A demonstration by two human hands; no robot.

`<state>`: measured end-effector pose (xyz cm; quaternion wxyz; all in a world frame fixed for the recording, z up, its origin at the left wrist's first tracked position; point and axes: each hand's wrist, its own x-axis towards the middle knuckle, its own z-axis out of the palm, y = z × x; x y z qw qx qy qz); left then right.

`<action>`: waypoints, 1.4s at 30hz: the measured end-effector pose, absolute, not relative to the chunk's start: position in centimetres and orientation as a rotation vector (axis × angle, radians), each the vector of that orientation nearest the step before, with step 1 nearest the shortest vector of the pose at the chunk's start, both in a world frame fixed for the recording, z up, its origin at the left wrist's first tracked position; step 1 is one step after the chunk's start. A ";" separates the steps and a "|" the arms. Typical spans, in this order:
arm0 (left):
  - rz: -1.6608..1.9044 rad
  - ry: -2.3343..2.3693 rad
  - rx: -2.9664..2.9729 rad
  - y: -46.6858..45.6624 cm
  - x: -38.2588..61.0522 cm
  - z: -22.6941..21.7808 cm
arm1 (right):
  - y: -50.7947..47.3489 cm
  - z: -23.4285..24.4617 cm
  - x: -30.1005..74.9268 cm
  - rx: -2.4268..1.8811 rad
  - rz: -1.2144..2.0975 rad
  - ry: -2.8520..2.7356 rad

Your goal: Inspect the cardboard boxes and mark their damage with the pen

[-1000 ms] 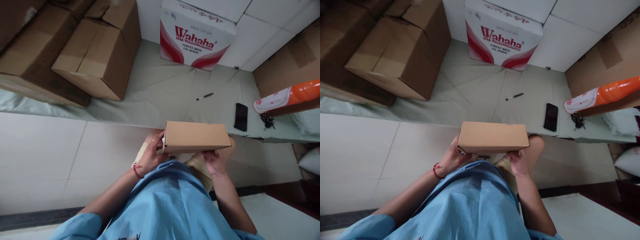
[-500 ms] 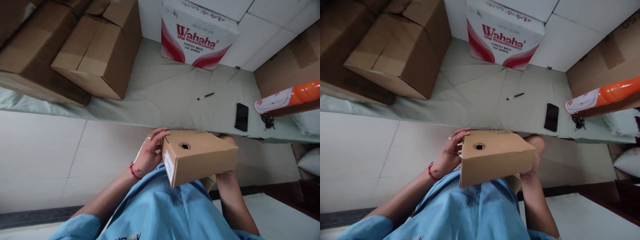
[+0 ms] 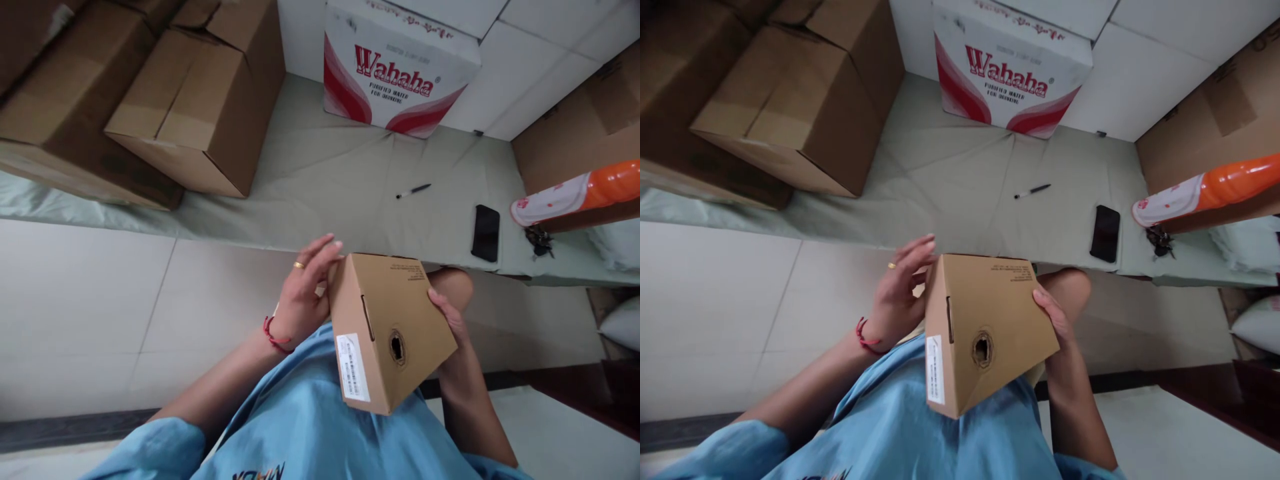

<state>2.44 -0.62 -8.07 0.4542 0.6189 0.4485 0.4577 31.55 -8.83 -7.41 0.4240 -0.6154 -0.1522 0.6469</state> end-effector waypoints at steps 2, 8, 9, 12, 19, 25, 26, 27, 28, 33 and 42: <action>1.058 1.156 1.277 -0.4 2.6 -8.3 | -8.8 -7.5 31.3 -1.498 1.515 -0.356; 0.749 0.856 0.823 -0.7 1.9 -8.2 | -8.3 -8.0 31.5 -1.324 1.252 -0.417; 0.737 0.792 0.860 -0.8 1.8 -8.0 | -8.2 -8.0 31.6 -1.306 1.222 -0.480; 0.726 0.692 0.932 -0.9 1.4 -7.7 | -8.4 -8.3 31.9 -1.282 1.145 -0.692; 0.795 0.672 0.829 -0.1 0.3 -10.2 | -8.6 -7.3 31.3 -1.223 1.141 -0.998; 0.825 0.837 0.512 0.2 -0.9 -12.7 | -8.3 -6.1 29.7 -1.044 1.347 -1.093; 0.829 0.859 0.474 0.3 -1.1 -13.0 | -8.4 -6.1 29.6 -1.033 1.366 -1.116; 0.834 0.875 0.445 0.3 -1.3 -13.2 | -8.4 -6.1 29.4 -1.025 1.384 -1.138; 0.834 0.886 0.420 0.3 -1.5 -13.5 | -8.3 -6.0 29.3 -1.016 1.400 -1.156; 0.801 0.910 0.325 0.3 -1.8 -14.0 | -7.9 -5.7 28.7 -1.013 1.412 -1.179; 0.809 0.910 0.320 0.9 0.9 -9.5 | -7.2 -7.8 28.9 -1.312 1.378 -0.699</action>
